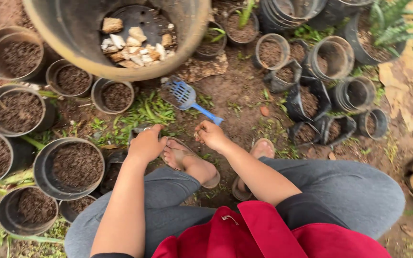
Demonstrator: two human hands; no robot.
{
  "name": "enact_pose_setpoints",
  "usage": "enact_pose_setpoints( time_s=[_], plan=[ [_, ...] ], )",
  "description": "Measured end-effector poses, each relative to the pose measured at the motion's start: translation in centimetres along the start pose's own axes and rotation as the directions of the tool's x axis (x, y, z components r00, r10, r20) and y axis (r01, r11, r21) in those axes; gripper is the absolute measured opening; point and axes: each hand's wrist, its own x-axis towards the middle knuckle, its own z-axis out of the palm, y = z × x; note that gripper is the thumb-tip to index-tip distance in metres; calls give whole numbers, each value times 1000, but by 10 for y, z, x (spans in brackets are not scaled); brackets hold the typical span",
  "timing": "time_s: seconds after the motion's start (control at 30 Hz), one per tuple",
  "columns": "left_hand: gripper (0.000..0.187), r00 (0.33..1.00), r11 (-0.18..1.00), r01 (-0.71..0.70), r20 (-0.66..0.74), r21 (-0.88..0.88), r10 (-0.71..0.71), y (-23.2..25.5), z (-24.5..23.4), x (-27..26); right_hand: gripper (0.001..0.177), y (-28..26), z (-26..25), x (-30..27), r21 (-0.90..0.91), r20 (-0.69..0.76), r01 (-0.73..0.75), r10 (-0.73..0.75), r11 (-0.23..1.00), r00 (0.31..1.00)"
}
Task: Weeding and organizing small nursery pots using a hand scoop
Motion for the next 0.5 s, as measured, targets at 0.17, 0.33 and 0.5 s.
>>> enact_pose_setpoints(
  time_s=[0.17,0.33,0.5],
  plan=[
    [53,1000,995,-23,8,93,22,31,8,-10,23,26,-13,1,-290,-40,9,-21,957,999],
    [56,997,979,-67,57,194,57,69,23,-20,24,51,-27,18,-171,-45,99,-108,980,993],
    [52,986,985,-160,46,-56,163,87,66,7,25,65,-51,18,-189,-58,142,-155,972,986]
  ],
)
